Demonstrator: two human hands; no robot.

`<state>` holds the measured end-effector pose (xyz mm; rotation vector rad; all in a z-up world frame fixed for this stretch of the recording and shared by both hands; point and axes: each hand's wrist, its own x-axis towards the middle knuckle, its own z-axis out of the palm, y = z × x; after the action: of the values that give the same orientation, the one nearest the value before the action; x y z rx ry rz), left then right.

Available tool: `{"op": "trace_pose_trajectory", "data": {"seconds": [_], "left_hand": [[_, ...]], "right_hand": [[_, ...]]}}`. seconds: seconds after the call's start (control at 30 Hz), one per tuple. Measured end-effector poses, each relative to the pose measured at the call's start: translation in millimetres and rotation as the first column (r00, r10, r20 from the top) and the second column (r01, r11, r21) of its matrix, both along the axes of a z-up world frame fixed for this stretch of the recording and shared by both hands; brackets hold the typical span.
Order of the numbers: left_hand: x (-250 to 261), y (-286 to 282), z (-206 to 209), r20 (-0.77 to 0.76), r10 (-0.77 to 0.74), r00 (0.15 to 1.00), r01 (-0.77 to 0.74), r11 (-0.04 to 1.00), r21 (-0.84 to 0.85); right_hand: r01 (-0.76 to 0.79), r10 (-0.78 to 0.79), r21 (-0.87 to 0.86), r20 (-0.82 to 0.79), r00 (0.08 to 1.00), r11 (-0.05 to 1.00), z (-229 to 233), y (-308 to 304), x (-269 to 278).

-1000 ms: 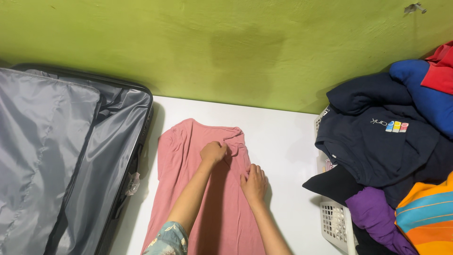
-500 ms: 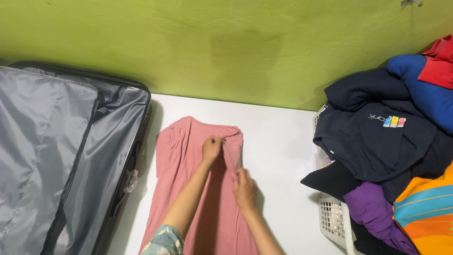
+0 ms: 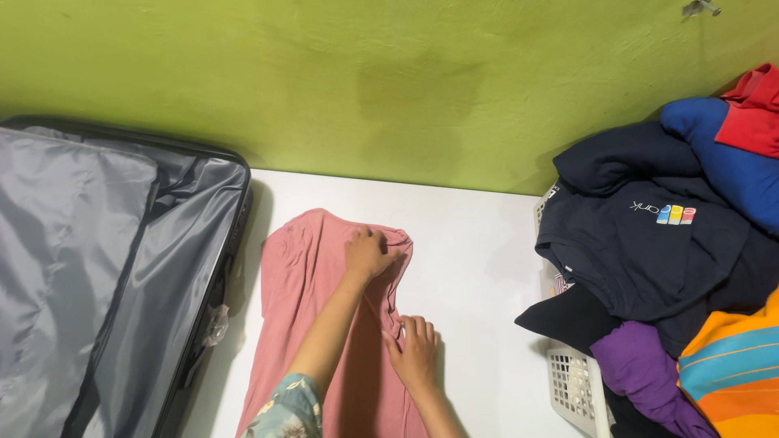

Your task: The person folds a black t-shirt, a pink dress, and an orange t-shirt on a white table, then places each folded item into an open suitcase. The person handles each garment one at a time, smoothing and rolling them before packing.

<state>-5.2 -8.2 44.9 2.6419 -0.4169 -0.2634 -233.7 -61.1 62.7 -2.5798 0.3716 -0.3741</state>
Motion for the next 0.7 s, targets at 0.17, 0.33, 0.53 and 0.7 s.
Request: {"op": "trace_pose_trajectory", "data": {"seconds": [0.17, 0.33, 0.53, 0.7], "left_hand": [[13, -35, -37, -0.006, -0.053, 0.999, 0.052, 0.997, -0.054], [43, -46, -54, -0.164, 0.084, 0.983, -0.124, 0.96, -0.253], [81, -47, -53, -0.341, 0.11, 0.934, -0.263, 0.857, -0.444], [77, -41, -46, -0.174, -0.001, 0.985, -0.074, 0.903, -0.424]], "right_hand": [[0.063, -0.036, 0.067, -0.348, 0.937, 0.996, 1, -14, -11], [0.224, -0.192, 0.078, -0.297, 0.936, 0.972, -9, -29, -6], [0.286, -0.275, 0.041, -0.173, 0.946, 0.957, -6, -41, -7], [0.266, -0.24, 0.047, -0.301, 0.923, 0.963, -5, -26, 5]]}}
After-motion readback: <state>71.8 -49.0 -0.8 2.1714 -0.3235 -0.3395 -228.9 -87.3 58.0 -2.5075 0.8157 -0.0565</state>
